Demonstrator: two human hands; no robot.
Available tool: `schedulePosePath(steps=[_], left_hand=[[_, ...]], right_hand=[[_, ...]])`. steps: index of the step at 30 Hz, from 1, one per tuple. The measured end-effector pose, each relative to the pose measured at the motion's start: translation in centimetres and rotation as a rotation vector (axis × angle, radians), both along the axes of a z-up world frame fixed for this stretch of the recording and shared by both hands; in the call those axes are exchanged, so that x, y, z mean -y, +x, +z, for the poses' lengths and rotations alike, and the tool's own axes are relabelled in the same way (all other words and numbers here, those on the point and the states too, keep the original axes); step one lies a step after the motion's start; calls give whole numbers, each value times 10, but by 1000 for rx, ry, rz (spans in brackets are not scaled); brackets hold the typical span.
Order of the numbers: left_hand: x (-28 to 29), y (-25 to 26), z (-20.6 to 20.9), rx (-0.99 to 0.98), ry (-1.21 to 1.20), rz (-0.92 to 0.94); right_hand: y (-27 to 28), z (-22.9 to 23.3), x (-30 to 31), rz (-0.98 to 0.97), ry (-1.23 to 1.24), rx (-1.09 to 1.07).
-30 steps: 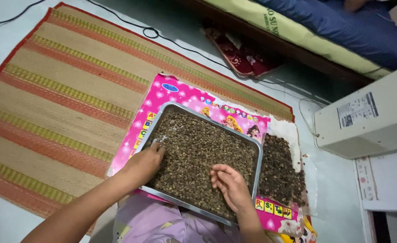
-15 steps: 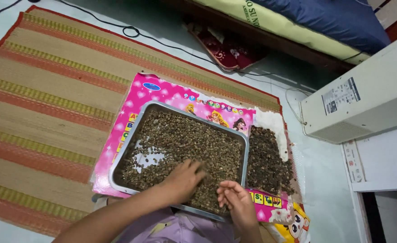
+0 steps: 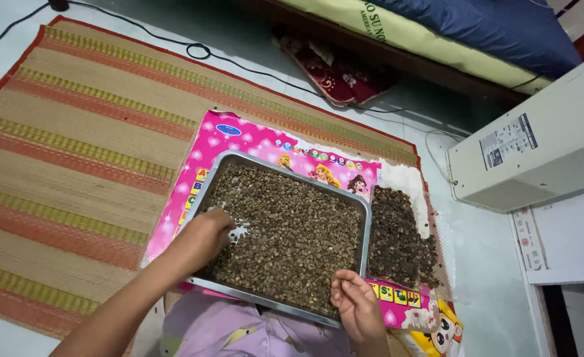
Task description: Manually sorting coffee beans on a tray to remove defects or separate types.
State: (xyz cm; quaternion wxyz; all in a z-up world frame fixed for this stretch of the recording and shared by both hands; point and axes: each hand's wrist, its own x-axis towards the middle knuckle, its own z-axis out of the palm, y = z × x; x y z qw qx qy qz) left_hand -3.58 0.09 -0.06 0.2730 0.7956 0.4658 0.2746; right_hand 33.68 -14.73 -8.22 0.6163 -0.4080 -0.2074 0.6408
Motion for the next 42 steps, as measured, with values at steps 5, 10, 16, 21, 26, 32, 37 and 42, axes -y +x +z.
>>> schedulePosePath(steps=[5, 10, 16, 21, 26, 32, 37, 42], left_hand=[[-32, 58, -35, -99, -6, -106], [-46, 94, -41, -265, -14, -148], [-43, 94, -49, -345, 17, -122], [-42, 51, -38, 110, -493, 173], [-34, 12, -50, 894, -915, 278], [-14, 14, -40, 1119, -1001, 313], [-13, 12, -55, 1232, -1102, 307], [-17, 10, -54, 1302, -1147, 333]], right_hand=[[1, -5, -1, 28, 27, -1], [5, -9, -2, 59, 51, -18], [-2, 2, -2, 60, 23, 29], [-1, 17, -20, 122, 33, 101], [-21, 47, -80, 154, 71, 131], [-85, 82, -162, 315, 20, 976], [-105, 63, -191, 549, 105, 1567], [-107, 58, -182, 503, 141, 1651]])
